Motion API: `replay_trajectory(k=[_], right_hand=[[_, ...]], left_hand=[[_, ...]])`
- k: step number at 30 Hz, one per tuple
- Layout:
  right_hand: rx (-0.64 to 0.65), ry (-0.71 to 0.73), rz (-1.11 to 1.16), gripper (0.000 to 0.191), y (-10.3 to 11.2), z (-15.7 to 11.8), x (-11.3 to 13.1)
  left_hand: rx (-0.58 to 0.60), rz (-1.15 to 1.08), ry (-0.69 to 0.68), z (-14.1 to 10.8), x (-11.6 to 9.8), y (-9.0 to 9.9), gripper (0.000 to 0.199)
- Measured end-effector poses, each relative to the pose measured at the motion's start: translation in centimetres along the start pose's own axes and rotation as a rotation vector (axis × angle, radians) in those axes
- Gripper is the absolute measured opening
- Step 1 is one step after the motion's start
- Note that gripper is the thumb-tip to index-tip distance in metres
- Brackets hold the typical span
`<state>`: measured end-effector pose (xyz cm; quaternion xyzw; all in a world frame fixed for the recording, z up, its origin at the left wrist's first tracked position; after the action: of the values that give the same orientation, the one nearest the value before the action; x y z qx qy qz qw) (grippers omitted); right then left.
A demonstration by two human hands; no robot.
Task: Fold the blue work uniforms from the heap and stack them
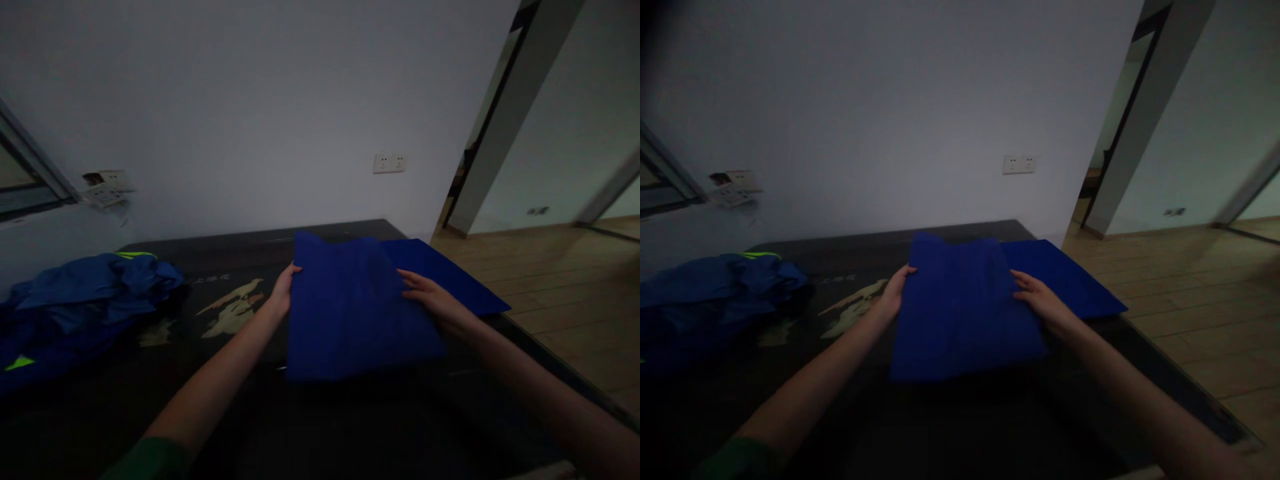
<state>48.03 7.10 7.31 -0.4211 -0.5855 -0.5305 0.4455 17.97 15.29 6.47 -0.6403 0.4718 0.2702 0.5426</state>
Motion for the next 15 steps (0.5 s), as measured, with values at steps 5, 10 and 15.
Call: replay_trajectory(k=[5, 10, 15], right_hand=[[-0.181, -0.108, -0.084, 0.059, 13.4, 2.0, 0.2], [-0.227, -0.12, -0.155, 0.047, 21.9, 4.0, -0.9], [-0.231, -0.144, -0.242, 0.043, 24.4, 6.0, -6.3]], left_hand=[[0.131, -0.207, -0.063, 5.2, 1.9, -12.2, 0.037], [0.145, -0.287, -0.047, 10.5, 5.6, -20.7, 0.044], [0.065, -0.211, -0.024, 13.5, 10.0, -21.4, 0.051]])
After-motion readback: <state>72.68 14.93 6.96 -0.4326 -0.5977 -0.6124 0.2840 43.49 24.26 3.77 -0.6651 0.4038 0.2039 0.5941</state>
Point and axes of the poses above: each hand's wrist, its own z-axis towards the middle knuckle, its own y-axis out of the back of the hand, x = y × z, the point moved 5 cm from there along z, towards the middle knuckle, and after that the axes turned 4 degrees about -y, right-handed, at the moved point
